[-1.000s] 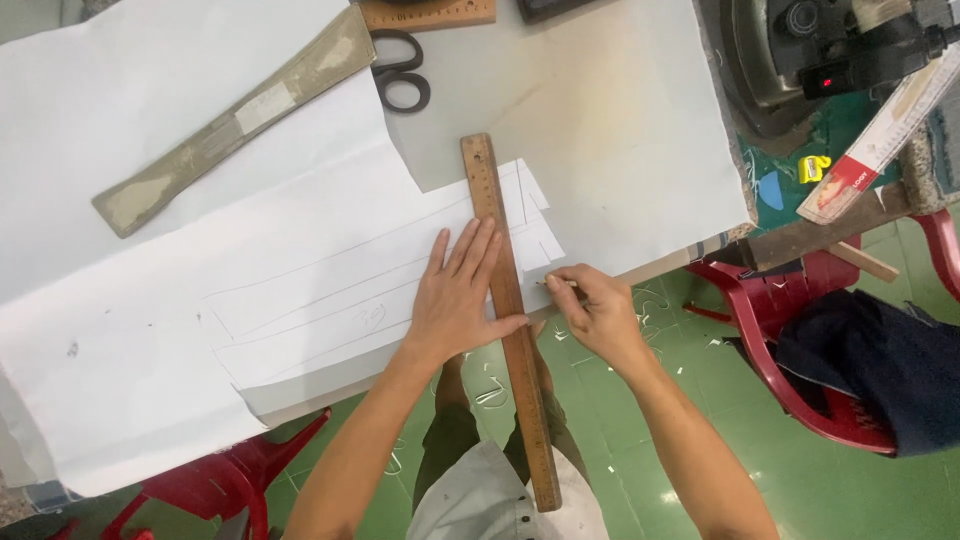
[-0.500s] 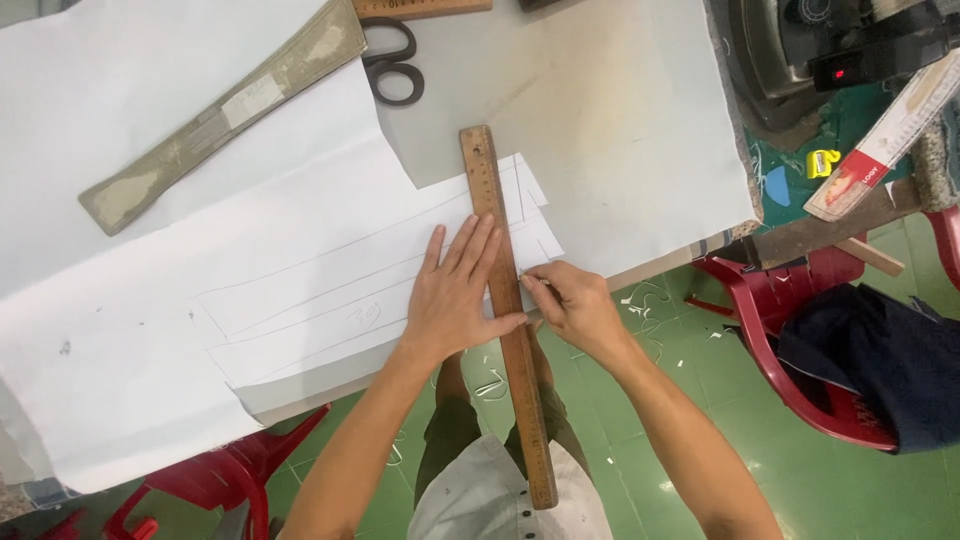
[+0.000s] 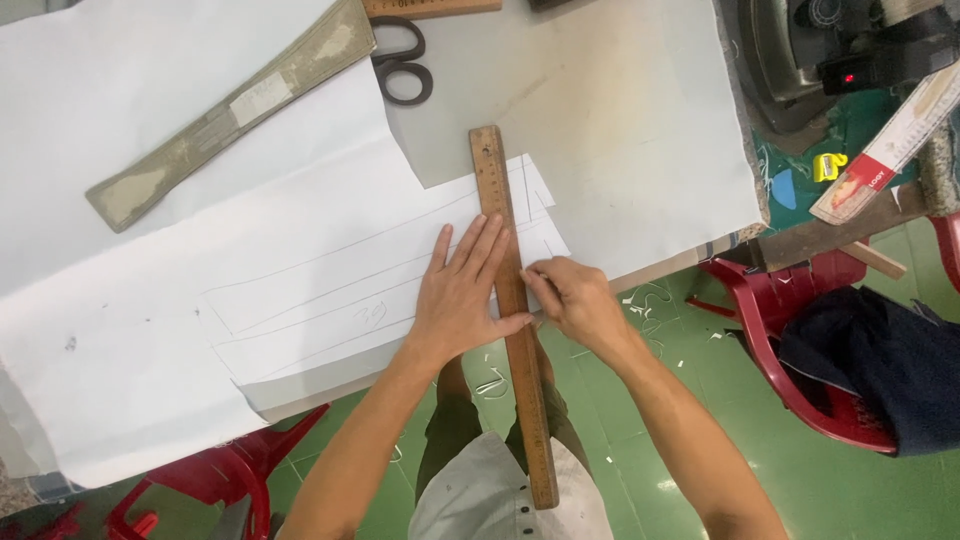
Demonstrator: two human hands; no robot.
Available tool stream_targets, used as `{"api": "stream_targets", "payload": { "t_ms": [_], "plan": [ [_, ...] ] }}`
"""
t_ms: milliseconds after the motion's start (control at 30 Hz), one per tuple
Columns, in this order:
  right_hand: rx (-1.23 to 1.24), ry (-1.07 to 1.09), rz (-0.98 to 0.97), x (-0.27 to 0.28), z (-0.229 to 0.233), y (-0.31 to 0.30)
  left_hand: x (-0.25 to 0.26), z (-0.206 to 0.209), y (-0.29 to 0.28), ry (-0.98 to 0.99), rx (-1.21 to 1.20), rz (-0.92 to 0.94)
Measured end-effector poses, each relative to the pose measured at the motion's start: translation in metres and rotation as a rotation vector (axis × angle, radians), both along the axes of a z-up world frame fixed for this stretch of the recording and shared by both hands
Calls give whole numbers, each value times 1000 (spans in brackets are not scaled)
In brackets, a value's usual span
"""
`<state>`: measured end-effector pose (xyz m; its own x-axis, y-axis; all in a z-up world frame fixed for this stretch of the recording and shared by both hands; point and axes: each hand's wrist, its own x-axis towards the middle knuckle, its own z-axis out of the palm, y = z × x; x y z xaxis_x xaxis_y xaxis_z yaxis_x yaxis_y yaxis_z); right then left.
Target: The person marks lines on a large sheet of white paper using a curved ruler and a straight wooden ruler, then briefly irons the paper. They cut along the marked lines with scissors to produce a narrow strip, then fold and trim the strip further.
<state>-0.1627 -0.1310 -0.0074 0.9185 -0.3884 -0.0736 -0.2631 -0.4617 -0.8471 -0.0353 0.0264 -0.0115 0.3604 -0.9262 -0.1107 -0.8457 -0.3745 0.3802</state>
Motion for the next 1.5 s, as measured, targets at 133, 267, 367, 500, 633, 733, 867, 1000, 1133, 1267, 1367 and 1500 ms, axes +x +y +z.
{"api": "stream_targets", "payload": {
  "t_ms": [133, 267, 367, 500, 633, 733, 867, 1000, 1133, 1267, 1367, 1500],
  "plan": [
    [-155, -99, -5, 39, -15, -16, 1, 3, 0, -5, -17, 6],
    [-159, -129, -50, 15, -11, 0, 1, 1, 1, -1, -17, 0],
    [-84, -54, -121, -61, -26, 32, 2, 0, 1, 12, -41, -1],
    [198, -66, -353, -141, -6, 91, 3, 7, 3, -106, 56, -38],
    [375, 124, -571, -185, -31, 167, 2, 17, 7, -72, 89, -1],
    [197, -15, -755, -182, -47, 206, 4, 26, 39, -147, 126, -33],
    [198, -167, -555, -151, -54, 273, 33, 47, 153, -160, 62, 189],
    [312, -213, -143, -85, -42, 361, 76, 73, 299, -95, 208, 458],
    [444, -117, -39, -45, -26, 409, 96, 32, 380, -228, 99, 439],
    [106, -98, 28, 3, -15, 359, 101, 18, 389, -101, 69, 384],
    [105, -20, 53, 74, -3, 333, 99, 18, 390, -23, 1, 407],
    [167, 8, 263, 152, 20, 337, 100, 19, 388, -6, 46, 410]
  ]
}}
